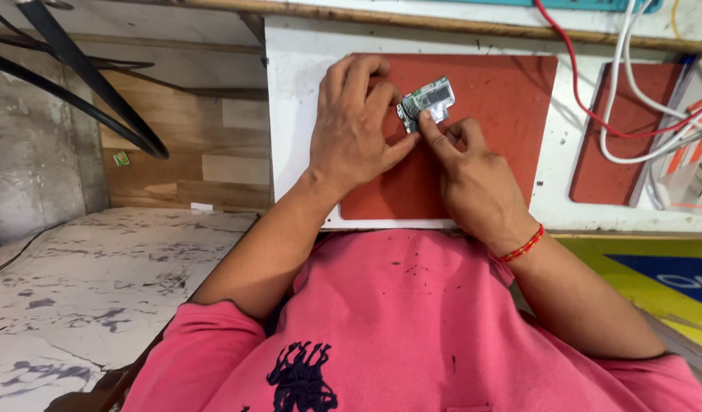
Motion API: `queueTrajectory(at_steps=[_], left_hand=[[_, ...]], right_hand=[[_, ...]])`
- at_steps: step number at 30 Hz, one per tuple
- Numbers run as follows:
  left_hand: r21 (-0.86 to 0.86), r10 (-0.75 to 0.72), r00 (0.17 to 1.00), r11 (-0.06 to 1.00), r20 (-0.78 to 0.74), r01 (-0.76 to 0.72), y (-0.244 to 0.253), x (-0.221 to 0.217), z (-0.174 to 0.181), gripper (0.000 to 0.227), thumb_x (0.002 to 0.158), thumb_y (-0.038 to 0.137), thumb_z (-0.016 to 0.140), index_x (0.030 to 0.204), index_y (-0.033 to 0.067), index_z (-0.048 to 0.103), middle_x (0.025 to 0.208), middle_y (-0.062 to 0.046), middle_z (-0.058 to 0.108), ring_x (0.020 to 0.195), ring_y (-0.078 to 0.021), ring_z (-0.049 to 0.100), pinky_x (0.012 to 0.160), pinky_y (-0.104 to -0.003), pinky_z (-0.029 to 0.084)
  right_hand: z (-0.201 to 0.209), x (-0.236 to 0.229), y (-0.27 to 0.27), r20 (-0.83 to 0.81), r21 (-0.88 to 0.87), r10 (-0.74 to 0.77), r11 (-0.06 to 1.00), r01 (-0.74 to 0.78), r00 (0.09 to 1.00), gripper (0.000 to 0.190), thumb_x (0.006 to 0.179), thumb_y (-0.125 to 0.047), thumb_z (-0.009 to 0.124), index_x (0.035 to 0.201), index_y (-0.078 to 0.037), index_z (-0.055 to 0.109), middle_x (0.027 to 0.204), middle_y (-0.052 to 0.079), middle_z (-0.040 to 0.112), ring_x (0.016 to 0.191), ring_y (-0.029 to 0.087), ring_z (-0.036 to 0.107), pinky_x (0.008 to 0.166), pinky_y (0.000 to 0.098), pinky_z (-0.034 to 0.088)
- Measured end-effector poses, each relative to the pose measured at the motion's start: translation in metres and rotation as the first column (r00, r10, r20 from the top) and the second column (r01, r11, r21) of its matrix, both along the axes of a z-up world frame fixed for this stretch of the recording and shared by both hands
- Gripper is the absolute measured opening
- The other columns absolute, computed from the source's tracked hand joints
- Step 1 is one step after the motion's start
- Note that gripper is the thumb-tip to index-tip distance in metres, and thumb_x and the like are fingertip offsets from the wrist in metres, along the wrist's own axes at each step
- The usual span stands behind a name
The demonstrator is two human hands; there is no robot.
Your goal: The person cleans a small electronic circuit board using a toothbrush and a hot air gun. They repeatedly scrub the board's surface with the toothbrush and apply heat from the hot air gun to assist in the cleaning process.
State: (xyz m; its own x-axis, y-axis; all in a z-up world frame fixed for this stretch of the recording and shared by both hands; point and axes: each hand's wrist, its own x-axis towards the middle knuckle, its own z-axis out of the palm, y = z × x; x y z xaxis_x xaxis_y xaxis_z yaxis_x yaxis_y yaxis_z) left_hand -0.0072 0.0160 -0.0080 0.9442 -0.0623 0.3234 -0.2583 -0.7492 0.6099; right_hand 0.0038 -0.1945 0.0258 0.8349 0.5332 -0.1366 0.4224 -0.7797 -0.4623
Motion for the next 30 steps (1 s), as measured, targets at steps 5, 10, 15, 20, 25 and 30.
queueTrajectory(at_steps=[5, 10, 15, 20, 25, 30], left_hand=[[-0.057, 0.005, 1.000, 0.998, -0.025, -0.007, 0.000, 0.002, 0.000, 0.063, 0.064, 0.032, 0.100, 0.108, 0.0091, 0.061, 0.131, -0.011, 0.048, 0.127, -0.0354, 0.045, 0.107, -0.052, 0.039], [-0.108, -0.009, 0.997, 0.994, -0.078, 0.000, 0.002, 0.007, -0.005, 0.068, 0.060, 0.028, 0.100, 0.113, 0.0099, 0.061, 0.132, -0.011, 0.049, 0.126, -0.0349, 0.046, 0.108, -0.051, 0.039], [-0.085, 0.005, 1.000, 0.996, -0.020, -0.006, 0.001, 0.003, -0.003, 0.060, 0.064, 0.033, 0.101, 0.107, 0.0096, 0.065, 0.130, -0.010, 0.051, 0.127, -0.0338, 0.047, 0.110, -0.049, 0.040], [-0.058, -0.002, 1.000, 0.998, -0.020, 0.001, 0.000, 0.002, -0.003, 0.054, 0.066, 0.034, 0.099, 0.103, 0.0085, 0.069, 0.128, -0.010, 0.052, 0.126, -0.0333, 0.047, 0.107, -0.050, 0.040], [0.017, 0.004, 0.999, 1.000, -0.049, -0.003, -0.003, 0.005, 0.001, 0.052, 0.068, 0.038, 0.097, 0.100, 0.0106, 0.066, 0.128, -0.010, 0.050, 0.130, -0.0336, 0.042, 0.109, -0.052, 0.035], [0.061, 0.040, 0.987, 0.998, -0.157, -0.031, -0.009, 0.012, 0.005, 0.054, 0.060, 0.039, 0.097, 0.093, 0.0111, 0.065, 0.126, -0.011, 0.048, 0.129, -0.0344, 0.039, 0.108, -0.053, 0.032]], right_hand=[[0.007, -0.004, -0.008, -0.016, -0.050, 0.049, 0.998, -0.050, 0.999, 0.068, 0.087, 0.006, 0.052, 0.151, -0.016, 0.057, 0.117, 0.022, 0.059, 0.081, 0.043, 0.067, 0.073, 0.0518, 0.057], [-0.001, 0.006, 0.008, 0.030, -0.058, 0.072, 0.996, -0.070, 0.997, 0.067, 0.088, 0.005, 0.052, 0.151, -0.017, 0.056, 0.120, 0.022, 0.060, 0.076, 0.043, 0.068, 0.067, 0.0518, 0.057], [0.001, 0.017, 0.008, 0.070, -0.077, -0.011, 0.997, 0.017, 0.997, 0.060, 0.091, 0.001, 0.056, 0.148, -0.017, 0.058, 0.116, 0.022, 0.059, 0.074, 0.043, 0.067, 0.065, 0.0524, 0.056], [-0.001, 0.000, -0.001, 0.021, -0.009, 0.045, 0.999, -0.045, 0.999, 0.070, 0.085, 0.007, 0.051, 0.152, -0.014, 0.057, 0.113, 0.021, 0.059, 0.079, 0.041, 0.066, 0.070, 0.0513, 0.057], [-0.004, 0.008, -0.008, 0.075, 0.011, -0.039, 0.999, 0.038, 0.996, 0.060, 0.091, 0.002, 0.056, 0.148, -0.014, 0.059, 0.115, 0.019, 0.061, 0.085, 0.041, 0.067, 0.070, 0.0509, 0.056], [-0.001, 0.007, -0.007, 0.027, -0.024, -0.078, 0.997, 0.078, 0.997, 0.061, 0.089, 0.002, 0.057, 0.147, -0.019, 0.061, 0.114, 0.017, 0.061, 0.083, 0.040, 0.068, 0.073, 0.0507, 0.057]])
